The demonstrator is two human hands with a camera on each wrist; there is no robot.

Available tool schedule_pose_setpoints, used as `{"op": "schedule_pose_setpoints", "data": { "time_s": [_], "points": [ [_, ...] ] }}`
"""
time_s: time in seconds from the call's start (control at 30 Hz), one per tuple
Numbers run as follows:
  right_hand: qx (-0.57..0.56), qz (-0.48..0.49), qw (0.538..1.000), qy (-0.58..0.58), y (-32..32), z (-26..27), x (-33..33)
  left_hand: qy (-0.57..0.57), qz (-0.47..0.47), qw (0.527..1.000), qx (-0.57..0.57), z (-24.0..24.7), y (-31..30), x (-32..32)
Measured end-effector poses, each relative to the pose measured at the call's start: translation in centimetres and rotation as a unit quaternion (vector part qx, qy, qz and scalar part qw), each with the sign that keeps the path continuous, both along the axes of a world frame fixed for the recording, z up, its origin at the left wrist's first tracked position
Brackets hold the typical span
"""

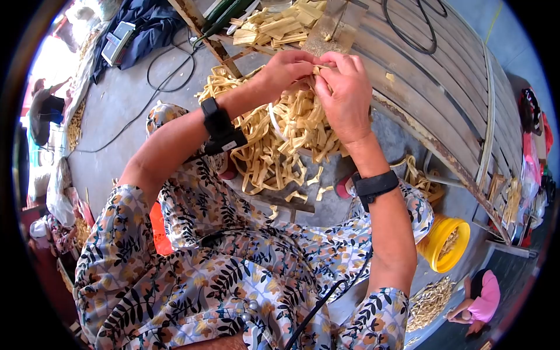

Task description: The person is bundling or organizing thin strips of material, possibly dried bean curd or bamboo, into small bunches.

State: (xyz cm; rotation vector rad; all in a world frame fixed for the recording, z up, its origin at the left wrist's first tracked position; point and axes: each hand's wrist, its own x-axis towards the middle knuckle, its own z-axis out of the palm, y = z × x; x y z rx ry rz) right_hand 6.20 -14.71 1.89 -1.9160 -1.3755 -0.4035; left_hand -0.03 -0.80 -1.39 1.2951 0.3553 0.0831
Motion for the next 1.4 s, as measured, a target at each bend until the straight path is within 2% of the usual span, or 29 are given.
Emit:
{"op": "schedule_pose_setpoints", "data": {
  "time_s": [0.03,0.13,0.2,0.33,0.4,0.47,0.53,0.6,0.7,0.8,0.9,1.0,1.03,1.13,1.23,1.4],
  "points": [
    [-0.007,0.001,1.000,-0.004,-0.2,0.3,-0.2,0.006,-0.015,0.997,-0.076,-0.2,0.2,0.0],
    [-0.024,0.003,1.000,-0.015,-0.3,0.8,-0.1,0.000,-0.052,0.994,-0.096,-0.3,0.7,-0.3],
    [-0.027,-0.003,0.999,-0.017,-0.7,0.5,0.3,0.000,-0.034,0.998,-0.047,-0.2,0.5,-0.4],
    [-0.027,0.002,0.996,0.088,-0.6,0.1,0.2,-0.004,-0.028,0.999,0.029,0.0,0.1,-0.3],
    [-0.011,-0.001,0.990,0.137,-0.6,0.0,0.3,0.017,-0.036,0.999,-0.012,0.4,0.1,-0.4],
    [0.080,-0.020,0.940,0.331,-0.7,0.0,1.3,0.019,-0.042,0.997,-0.063,0.8,-0.1,-0.4],
    [0.148,-0.065,0.863,0.478,-1.2,0.0,3.0,-0.002,-0.043,0.991,-0.123,1.3,-0.6,-0.4],
    [0.221,-0.059,0.805,0.548,-1.7,0.0,4.2,-0.024,-0.082,0.994,-0.072,1.6,-0.6,-0.4],
    [0.240,-0.082,0.771,0.584,-2.3,-0.1,4.7,-0.051,-0.110,0.993,-0.006,1.6,-0.5,-0.5],
    [0.242,-0.077,0.738,0.625,-2.3,-0.5,5.0,-0.032,-0.126,0.990,-0.047,1.5,0.0,-0.5],
    [0.198,-0.076,0.760,0.614,-2.5,-0.3,4.9,-0.050,-0.185,0.974,-0.123,1.2,0.8,-0.5],
    [0.131,-0.017,0.764,0.632,-2.7,0.7,4.3,-0.058,-0.185,0.972,-0.134,0.8,1.2,-0.8],
    [0.075,0.013,0.739,0.670,-2.7,0.5,4.2,-0.056,-0.177,0.975,-0.118,0.8,1.2,-0.8],
    [-0.005,0.045,0.768,0.639,-1.6,0.2,2.7,-0.049,-0.162,0.982,-0.088,0.7,1.1,-1.0],
    [0.022,0.037,0.763,0.645,-1.3,0.3,2.7,-0.041,-0.163,0.982,-0.085,0.5,1.0,-0.7],
    [0.091,-0.030,0.837,0.539,-1.6,-0.2,2.7,-0.007,-0.165,0.985,-0.054,0.6,0.9,-0.9]
  ]
}}
